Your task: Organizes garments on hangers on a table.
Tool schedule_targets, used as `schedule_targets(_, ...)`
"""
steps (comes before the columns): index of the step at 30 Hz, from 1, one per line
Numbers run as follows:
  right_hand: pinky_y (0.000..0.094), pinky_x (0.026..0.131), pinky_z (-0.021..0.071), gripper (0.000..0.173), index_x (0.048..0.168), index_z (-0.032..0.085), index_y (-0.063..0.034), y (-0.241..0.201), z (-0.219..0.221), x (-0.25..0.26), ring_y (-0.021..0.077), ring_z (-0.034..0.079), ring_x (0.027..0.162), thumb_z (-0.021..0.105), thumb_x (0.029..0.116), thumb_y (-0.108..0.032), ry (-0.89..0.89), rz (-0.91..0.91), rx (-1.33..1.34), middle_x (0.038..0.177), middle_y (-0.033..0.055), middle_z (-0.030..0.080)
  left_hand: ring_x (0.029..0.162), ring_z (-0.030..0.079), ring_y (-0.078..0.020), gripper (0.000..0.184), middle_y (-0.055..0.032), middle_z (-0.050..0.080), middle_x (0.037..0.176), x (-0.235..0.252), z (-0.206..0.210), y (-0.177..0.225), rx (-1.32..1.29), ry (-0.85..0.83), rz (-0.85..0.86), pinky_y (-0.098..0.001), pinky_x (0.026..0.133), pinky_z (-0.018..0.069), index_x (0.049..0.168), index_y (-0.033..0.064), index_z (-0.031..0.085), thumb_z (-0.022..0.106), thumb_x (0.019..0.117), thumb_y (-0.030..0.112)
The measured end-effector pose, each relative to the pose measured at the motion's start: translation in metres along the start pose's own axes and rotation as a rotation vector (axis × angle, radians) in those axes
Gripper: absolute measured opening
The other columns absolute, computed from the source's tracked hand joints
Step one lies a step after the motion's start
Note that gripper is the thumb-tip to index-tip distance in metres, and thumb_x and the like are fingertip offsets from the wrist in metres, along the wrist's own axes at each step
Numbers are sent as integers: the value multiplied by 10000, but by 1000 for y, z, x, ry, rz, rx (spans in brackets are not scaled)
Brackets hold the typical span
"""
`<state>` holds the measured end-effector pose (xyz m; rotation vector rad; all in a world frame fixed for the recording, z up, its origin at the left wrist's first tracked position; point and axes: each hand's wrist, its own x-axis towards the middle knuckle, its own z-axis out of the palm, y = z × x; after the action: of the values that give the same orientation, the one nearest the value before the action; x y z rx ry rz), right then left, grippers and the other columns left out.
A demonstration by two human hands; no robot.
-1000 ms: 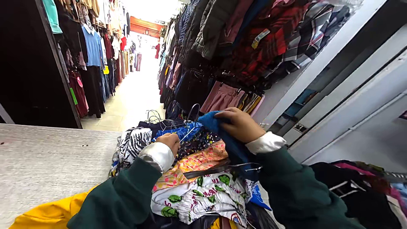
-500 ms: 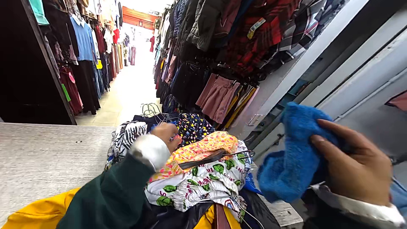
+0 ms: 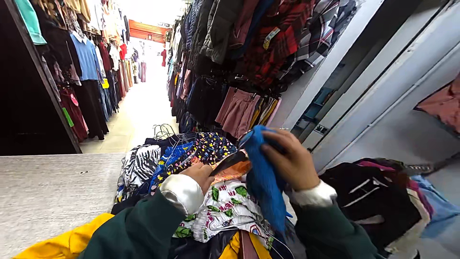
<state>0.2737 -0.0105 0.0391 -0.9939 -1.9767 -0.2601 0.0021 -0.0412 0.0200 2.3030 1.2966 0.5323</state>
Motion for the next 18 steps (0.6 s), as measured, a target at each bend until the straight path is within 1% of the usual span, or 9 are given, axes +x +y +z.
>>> schedule_targets(2, 567, 983, 496, 325, 1274, 681, -17, 20, 1, 10, 377, 606, 1199, 611, 964, -82, 85, 126, -57, 1309, 245, 616, 1109, 676, -371, 261, -244, 684, 1170, 1, 8, -10, 4, 116, 95, -522, 984, 523, 1188, -62, 678, 562, 1046, 123)
schedule_targets(3, 578, 986, 488, 328, 1283, 677, -24, 27, -1, 9, 385, 597, 1207, 612, 969, -88, 104, 168, -63, 1316, 250, 607, 1072, 696, -399, 244, -261, 703, 1118, 4, 12, -18, 13, 236, 126, -549, 954, 543, 1145, -81, 696, 583, 1016, 93)
schedule_targets(6, 503, 1021, 490, 346, 1301, 671, -51, 31, -18, -1, 308, 590, 1239, 611, 977, -157, 114, 176, -26, 1338, 202, 613, 1200, 634, -453, 312, -314, 667, 1219, 19, -10, -46, -1, 272, -72, -587, 1066, 456, 1228, -122, 649, 512, 1060, 102)
schedule_targets(11, 346, 1056, 486, 363, 1352, 649, -136, 20, -57, -43, 167, 582, 1267, 581, 996, -161, 150, 223, -83, 1389, 80, 605, 1149, 647, -464, 398, -323, 677, 1168, 32, -12, -122, -123, 284, -297, -641, 1045, 443, 1263, -122, 613, 543, 1067, 217)
schedule_targets(13, 308, 1046, 496, 363, 1357, 646, -141, 18, -68, -58, 137, 591, 1257, 594, 998, -130, 181, 254, -63, 1395, 59, 606, 1204, 612, -470, 410, -327, 636, 1250, 29, -18, -114, -79, 297, -343, -631, 1062, 437, 1321, -111, 570, 605, 1035, 180)
schedule_targets(15, 312, 1040, 506, 378, 1370, 630, -139, 19, -76, -66, 133, 593, 1257, 611, 992, -143, 203, 271, -20, 1408, 51, 596, 1346, 493, -484, 455, -329, 525, 1413, 17, -36, -72, 9, 274, -365, -630, 1126, 370, 1409, -89, 510, 622, 1014, 107)
schedule_targets(16, 334, 1044, 510, 393, 1368, 630, -131, 21, -80, -67, 145, 593, 1256, 630, 979, -180, 213, 255, 11, 1400, 58, 600, 1286, 546, -471, 387, -322, 576, 1343, 6, -38, -51, 73, 293, -270, -614, 1085, 421, 1342, -92, 569, 624, 1007, 93)
schedule_targets(17, 349, 1040, 517, 408, 1366, 632, -129, 25, -83, -70, 155, 598, 1249, 645, 965, -205, 219, 249, 39, 1391, 61, 604, 1127, 652, -415, 259, -275, 670, 1166, -6, -31, -38, 156, 356, -70, -570, 981, 516, 1185, -73, 665, 634, 987, 90)
schedule_targets(18, 358, 1035, 525, 420, 1365, 630, -124, 31, -85, -75, 163, 602, 1244, 650, 955, -215, 224, 258, 63, 1389, 65, 605, 996, 705, -312, 170, -168, 720, 1028, -14, -15, -37, 214, 444, 187, -501, 896, 570, 1050, 9, 734, 636, 978, 127)
